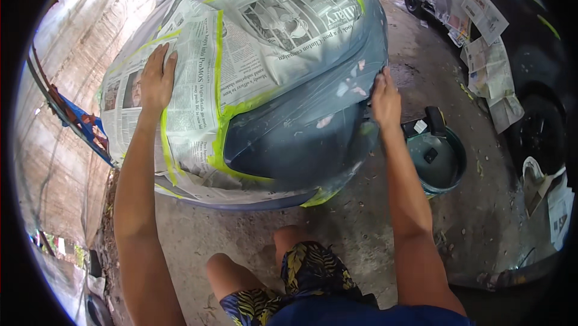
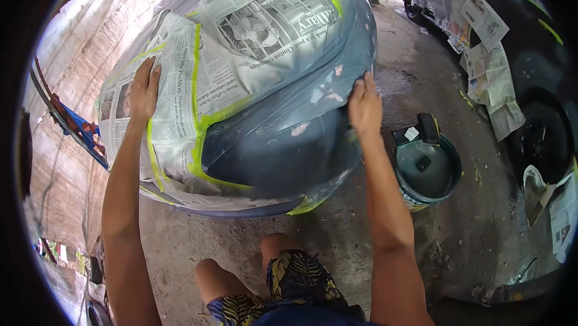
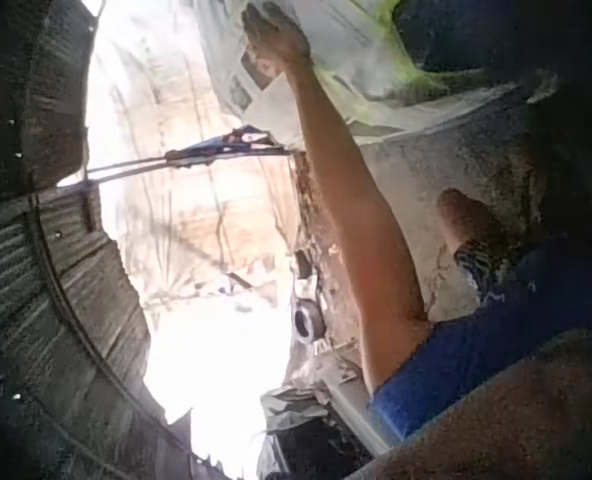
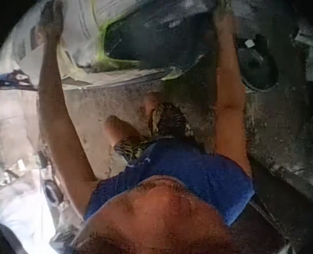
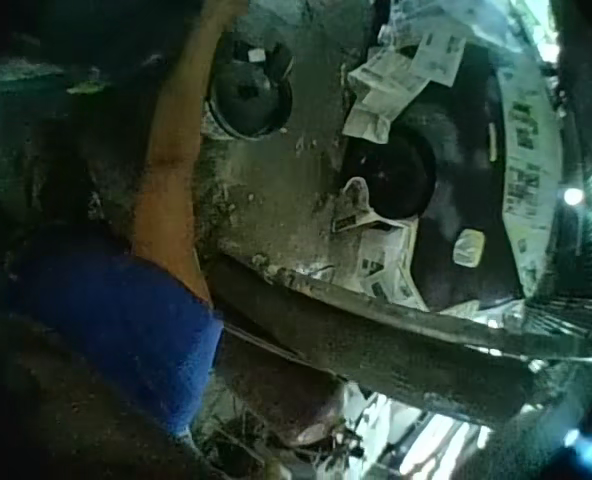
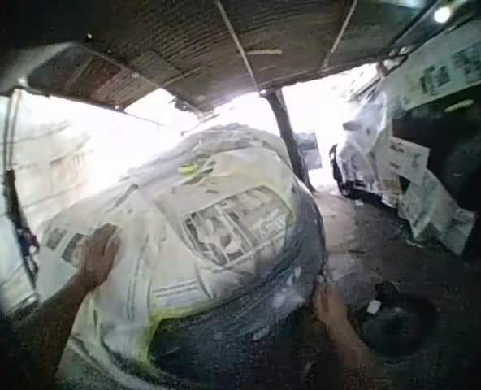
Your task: Sanding a car body part using a sanding block and water for surface preparation.
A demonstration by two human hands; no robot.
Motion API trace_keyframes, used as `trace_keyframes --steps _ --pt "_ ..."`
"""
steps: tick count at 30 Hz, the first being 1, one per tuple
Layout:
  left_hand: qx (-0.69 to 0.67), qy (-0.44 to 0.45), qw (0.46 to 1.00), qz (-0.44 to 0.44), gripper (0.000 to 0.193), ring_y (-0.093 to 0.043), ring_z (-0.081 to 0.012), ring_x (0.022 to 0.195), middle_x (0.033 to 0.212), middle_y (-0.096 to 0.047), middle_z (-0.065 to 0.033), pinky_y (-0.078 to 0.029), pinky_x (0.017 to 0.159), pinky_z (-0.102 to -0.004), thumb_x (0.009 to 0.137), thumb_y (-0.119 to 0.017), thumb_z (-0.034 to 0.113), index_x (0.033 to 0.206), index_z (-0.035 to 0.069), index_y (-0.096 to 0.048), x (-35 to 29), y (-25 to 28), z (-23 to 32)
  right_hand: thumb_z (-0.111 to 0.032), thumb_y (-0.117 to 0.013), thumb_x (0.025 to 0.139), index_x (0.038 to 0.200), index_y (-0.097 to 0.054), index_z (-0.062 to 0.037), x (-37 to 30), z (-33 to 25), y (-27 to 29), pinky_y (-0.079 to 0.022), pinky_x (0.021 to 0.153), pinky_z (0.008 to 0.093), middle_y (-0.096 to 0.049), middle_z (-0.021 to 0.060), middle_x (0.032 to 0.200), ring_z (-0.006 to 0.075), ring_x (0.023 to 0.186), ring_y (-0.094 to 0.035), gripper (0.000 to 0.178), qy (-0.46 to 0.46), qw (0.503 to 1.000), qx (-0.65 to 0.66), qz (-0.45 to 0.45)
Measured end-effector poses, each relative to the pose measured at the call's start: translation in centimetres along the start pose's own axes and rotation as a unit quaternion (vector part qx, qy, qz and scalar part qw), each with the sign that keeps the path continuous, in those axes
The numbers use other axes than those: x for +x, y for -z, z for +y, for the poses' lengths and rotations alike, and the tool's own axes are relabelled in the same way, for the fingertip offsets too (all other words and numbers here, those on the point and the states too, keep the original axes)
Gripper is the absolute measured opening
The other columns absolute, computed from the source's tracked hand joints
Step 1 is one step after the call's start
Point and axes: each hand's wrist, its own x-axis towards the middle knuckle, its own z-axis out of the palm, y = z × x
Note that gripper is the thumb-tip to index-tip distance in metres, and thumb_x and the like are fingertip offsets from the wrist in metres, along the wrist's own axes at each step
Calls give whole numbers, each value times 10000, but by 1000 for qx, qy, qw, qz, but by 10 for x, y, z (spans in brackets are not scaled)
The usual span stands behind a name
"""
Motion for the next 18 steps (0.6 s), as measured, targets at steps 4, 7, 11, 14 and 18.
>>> trace_keyframes --steps 4,7,11,14,18 --pt "15 4 1000 12 536 -487 -369 1349 1434 -550 -203 -348 1146 -445 1034 -478 418 1370 13 -578 -1 0 -1 -124 -466 996 1423 -448 108 -56 -41 -37 -250 1171 579 -459 305 1470 452 1420 -386 487 214 969 -79 98" --pt "2 -4 1000 21 564 -484 -356 1351 1441 -546 -189 -341 1145 -448 1028 -475 457 1380 27 -571 -5 1 -3 -137 -440 1016 1450 -409 112 -101 -60 -41 -201 1189 590 -393 320 1520 458 1456 -332 501 284 947 -147 36" --pt "13 10 999 37 576 -484 -348 1352 1447 -538 -185 -333 1146 -457 1021 -475 479 1387 44 -567 -11 2 -6 -240 -413 1040 1429 -441 104 -44 -31 -28 -240 1168 605 -484 309 1449 441 1398 -421 520 129 980 -127 87" --pt "14 0 998 55 573 -486 -348 1349 1439 -542 -178 -322 1151 -471 1020 -467 490 1380 56 -570 -9 1 -10 -243 -412 1049 1431 -432 102 -38 -41 -32 -246 1172 582 -447 322 1475 452 1389 -424 516 82 994 -42 57" --pt "17 -11 997 80 578 -492 -347 1343 1419 -553 -185 -324 1147 -493 1016 -460 503 1369 61 -579 -9 -4 -15 -192 -455 1048 1459 -403 100 -107 -76 -62 -253 1182 549 -409 350 1498 489 1431 -356 508 249 955 -152 47"
